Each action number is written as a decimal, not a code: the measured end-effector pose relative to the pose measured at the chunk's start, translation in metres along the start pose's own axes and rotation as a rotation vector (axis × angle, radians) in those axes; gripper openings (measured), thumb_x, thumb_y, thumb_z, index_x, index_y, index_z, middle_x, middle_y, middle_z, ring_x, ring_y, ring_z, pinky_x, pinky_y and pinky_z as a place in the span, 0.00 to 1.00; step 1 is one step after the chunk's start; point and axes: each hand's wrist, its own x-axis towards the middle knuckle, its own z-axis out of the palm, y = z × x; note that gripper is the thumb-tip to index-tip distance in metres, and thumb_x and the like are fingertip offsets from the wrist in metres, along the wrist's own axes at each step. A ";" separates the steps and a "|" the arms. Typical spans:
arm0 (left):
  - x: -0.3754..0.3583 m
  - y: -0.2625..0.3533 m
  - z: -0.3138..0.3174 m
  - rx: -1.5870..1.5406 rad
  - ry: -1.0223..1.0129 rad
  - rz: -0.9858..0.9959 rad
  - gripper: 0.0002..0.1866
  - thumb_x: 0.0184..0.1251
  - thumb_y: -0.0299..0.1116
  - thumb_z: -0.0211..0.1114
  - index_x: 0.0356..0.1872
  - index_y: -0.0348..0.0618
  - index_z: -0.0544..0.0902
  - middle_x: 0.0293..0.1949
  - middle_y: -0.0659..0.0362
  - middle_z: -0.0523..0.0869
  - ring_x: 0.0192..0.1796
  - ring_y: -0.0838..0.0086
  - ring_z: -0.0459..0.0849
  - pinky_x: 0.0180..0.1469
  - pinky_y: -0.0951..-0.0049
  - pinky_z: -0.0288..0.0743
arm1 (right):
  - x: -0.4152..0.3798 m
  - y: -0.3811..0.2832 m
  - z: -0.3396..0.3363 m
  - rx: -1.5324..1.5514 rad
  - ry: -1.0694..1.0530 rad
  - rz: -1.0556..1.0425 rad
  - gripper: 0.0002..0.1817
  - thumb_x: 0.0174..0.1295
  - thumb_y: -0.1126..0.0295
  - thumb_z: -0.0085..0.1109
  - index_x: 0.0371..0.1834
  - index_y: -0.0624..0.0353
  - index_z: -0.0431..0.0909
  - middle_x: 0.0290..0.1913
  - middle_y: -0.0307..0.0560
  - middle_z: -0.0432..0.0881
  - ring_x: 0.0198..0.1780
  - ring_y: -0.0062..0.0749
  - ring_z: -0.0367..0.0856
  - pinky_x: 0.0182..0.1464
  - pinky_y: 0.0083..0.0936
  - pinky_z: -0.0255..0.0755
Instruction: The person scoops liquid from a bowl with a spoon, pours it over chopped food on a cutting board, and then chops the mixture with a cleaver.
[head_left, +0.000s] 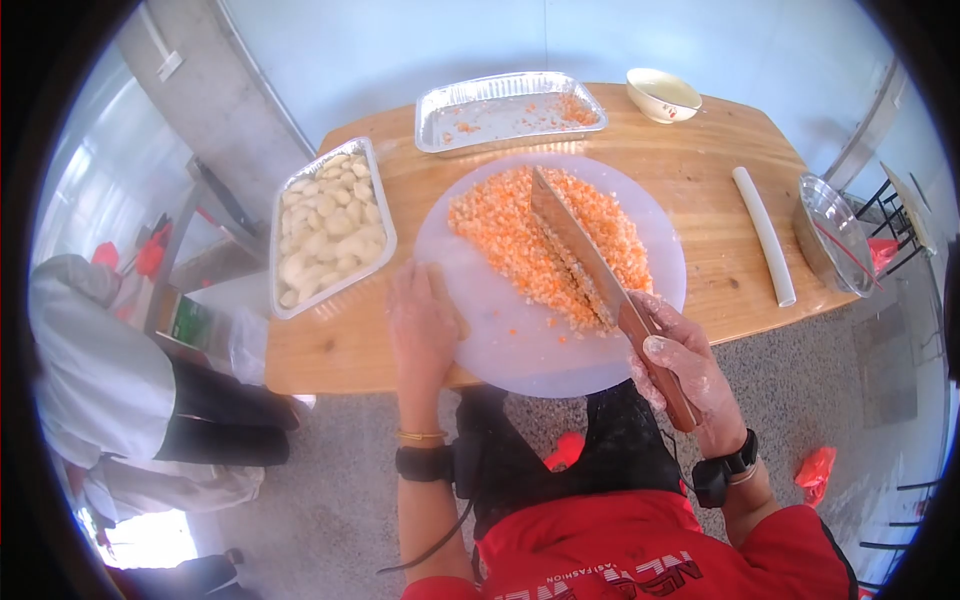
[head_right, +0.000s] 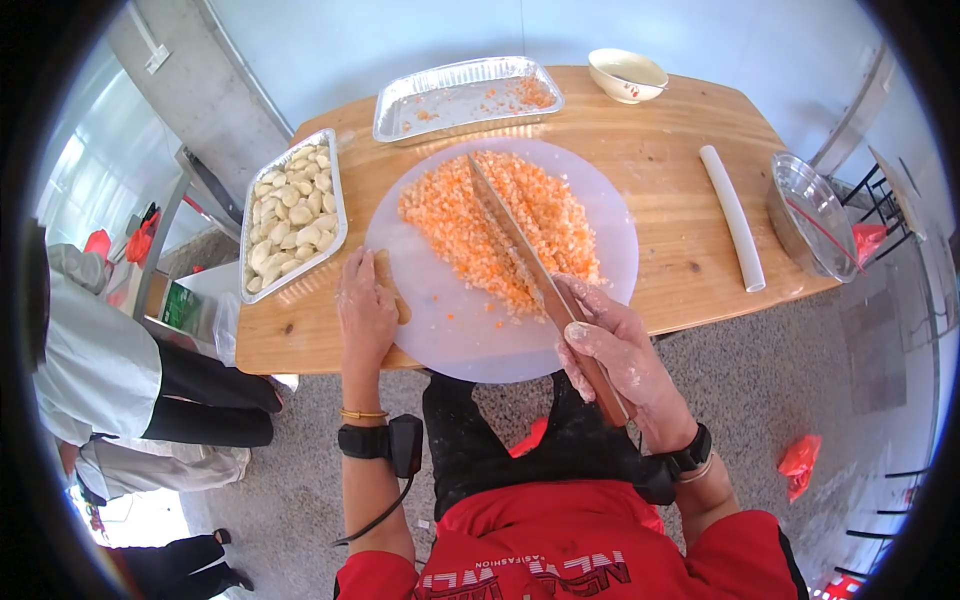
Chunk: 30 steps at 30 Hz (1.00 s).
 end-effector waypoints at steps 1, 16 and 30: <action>-0.001 0.001 0.000 0.003 -0.005 -0.008 0.25 0.52 0.21 0.53 0.55 0.29 0.69 0.57 0.40 0.70 0.60 0.48 0.68 0.64 0.53 0.58 | -0.001 -0.001 0.001 0.000 -0.002 0.002 0.32 0.60 0.70 0.51 0.68 0.65 0.56 0.25 0.43 0.73 0.18 0.19 0.69 0.16 0.13 0.64; -0.002 -0.003 0.003 0.008 0.017 0.011 0.25 0.52 0.22 0.53 0.55 0.30 0.70 0.57 0.40 0.70 0.60 0.47 0.69 0.64 0.54 0.59 | 0.002 -0.001 0.014 0.047 -0.072 -0.016 0.31 0.60 0.71 0.51 0.68 0.66 0.56 0.24 0.42 0.73 0.17 0.18 0.69 0.17 0.12 0.64; -0.001 0.003 -0.003 0.012 -0.003 -0.002 0.24 0.50 0.22 0.54 0.53 0.27 0.70 0.56 0.38 0.71 0.60 0.48 0.68 0.64 0.55 0.59 | 0.023 0.000 0.023 0.016 -0.123 0.029 0.30 0.61 0.70 0.50 0.67 0.64 0.58 0.24 0.42 0.73 0.16 0.18 0.69 0.16 0.13 0.64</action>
